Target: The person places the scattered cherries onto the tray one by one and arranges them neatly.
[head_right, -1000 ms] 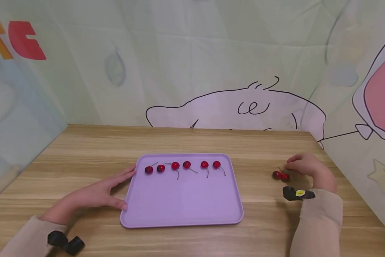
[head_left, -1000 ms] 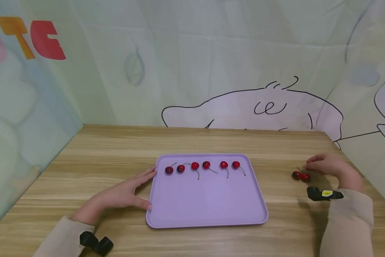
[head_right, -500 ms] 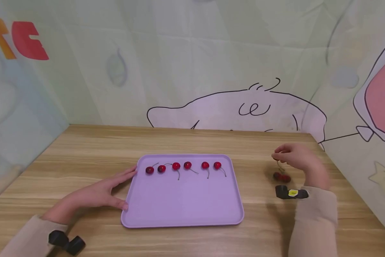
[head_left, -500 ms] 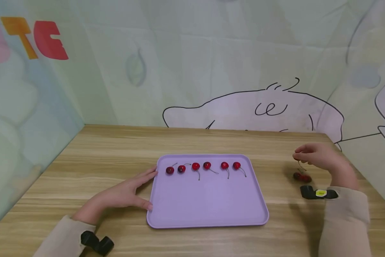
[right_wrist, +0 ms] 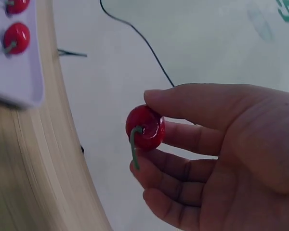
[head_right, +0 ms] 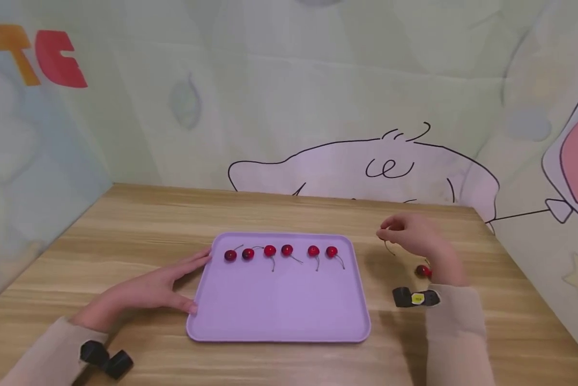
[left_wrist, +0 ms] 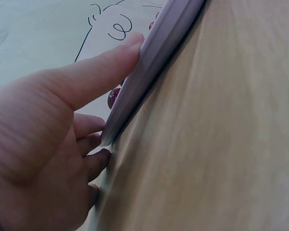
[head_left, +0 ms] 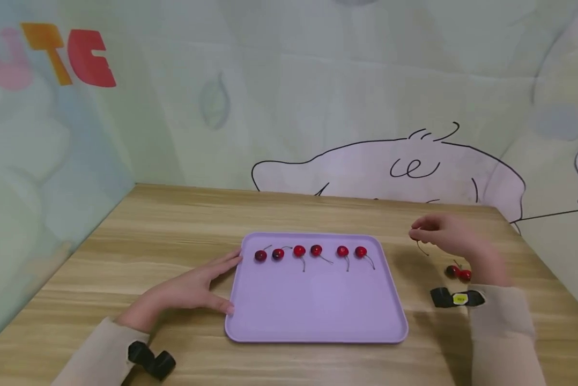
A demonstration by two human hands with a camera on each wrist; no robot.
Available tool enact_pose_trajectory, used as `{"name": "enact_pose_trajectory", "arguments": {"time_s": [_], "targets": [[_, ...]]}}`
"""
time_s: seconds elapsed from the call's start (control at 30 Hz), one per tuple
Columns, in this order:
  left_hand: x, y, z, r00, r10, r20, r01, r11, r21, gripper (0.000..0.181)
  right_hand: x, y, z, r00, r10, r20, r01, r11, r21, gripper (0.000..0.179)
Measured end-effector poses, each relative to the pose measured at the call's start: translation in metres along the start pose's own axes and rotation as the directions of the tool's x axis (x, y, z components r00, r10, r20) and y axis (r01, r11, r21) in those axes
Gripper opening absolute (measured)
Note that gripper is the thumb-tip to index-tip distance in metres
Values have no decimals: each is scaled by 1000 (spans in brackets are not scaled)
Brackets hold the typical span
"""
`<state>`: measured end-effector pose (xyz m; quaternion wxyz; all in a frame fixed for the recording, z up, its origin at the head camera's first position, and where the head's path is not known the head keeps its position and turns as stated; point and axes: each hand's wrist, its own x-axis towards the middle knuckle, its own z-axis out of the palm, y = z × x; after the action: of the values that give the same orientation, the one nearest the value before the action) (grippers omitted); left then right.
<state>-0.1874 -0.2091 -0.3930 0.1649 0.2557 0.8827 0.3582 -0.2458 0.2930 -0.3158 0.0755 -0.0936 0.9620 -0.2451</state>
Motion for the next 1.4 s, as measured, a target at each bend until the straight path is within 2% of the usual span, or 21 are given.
{"name": "enact_pose_trajectory", "arguments": {"time_s": [0.23, 0.4, 0.8, 1.1, 1.4], "targets": [[2, 1, 0, 1000, -5, 14, 5, 1000, 5, 101, 2, -33, 14, 993, -78, -84, 83, 995, 60, 39], [3, 0, 0, 1000, 4, 11, -4, 1000, 8, 102, 5, -57, 21, 984, -144, -109, 153, 985, 84, 32], [4, 0, 1, 1000, 1, 14, -1, 1000, -7, 102, 16, -108, 42, 959, -274, -65, 280, 954, 110, 20], [2, -1, 0, 1000, 10, 6, -10, 1000, -6, 102, 18, -145, 63, 956, -294, -2, 292, 949, 118, 21], [1, -1, 0, 1000, 14, 0, -14, 1000, -3, 103, 17, -176, 90, 920, -388, 60, 373, 911, 178, 18]]}}
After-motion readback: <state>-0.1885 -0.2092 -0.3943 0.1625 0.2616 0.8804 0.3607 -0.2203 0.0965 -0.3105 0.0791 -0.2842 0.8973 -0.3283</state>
